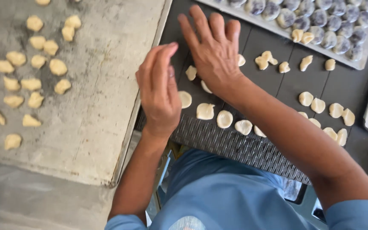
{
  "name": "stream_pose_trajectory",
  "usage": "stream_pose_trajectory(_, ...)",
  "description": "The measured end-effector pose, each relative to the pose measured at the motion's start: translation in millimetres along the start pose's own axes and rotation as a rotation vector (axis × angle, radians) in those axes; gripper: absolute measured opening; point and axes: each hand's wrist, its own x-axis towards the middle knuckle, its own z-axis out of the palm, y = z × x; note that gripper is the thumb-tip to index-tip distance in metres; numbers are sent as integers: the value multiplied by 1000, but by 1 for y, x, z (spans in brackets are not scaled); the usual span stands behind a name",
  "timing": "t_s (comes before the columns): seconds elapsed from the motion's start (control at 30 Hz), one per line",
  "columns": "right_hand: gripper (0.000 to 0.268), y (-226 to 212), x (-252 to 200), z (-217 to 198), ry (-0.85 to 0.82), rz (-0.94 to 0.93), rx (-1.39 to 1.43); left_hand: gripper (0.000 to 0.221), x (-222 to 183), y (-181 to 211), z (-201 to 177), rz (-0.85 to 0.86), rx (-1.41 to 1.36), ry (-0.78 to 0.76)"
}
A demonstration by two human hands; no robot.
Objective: Flattening dough balls, adding filling, and sealing small pastries on a production table
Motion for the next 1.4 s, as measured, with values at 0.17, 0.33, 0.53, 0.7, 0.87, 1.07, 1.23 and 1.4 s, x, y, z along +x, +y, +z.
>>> stream_pose_trajectory(0.17,46,-30,20,21,-36,102,-108,30,7,8,-6,-18,-110,32)
stream_pose_trajectory(0.33,33,-16,18,22,22,71,-42,36,10,11,-1,41,-74,25)
stream_pose_trajectory(0.53,19,88,-46,-26,-207,304,238,25,8,12,2,81,-70,-34)
stream_pose_trajectory(0.7,41,144,-132,-23,-293,235,229,22,16,48,52,261,199,-353)
stream_pose_trajectory(0.87,8,154,-151,-39,-107,418,612,38,8,56,127,365,532,-433)
stream_pose_trajectory(1.07,11,130,-176,-75,-159,583,719,12,9,52,135,421,534,-356)
stream_pose_trajectory(1.23,7,132,-179,-62,-142,390,560,21,13,60,123,438,565,-355)
stream_pose_trajectory(1.4,27,139,-140,-42,143,287,-57,19,2,49,145,419,541,-320)
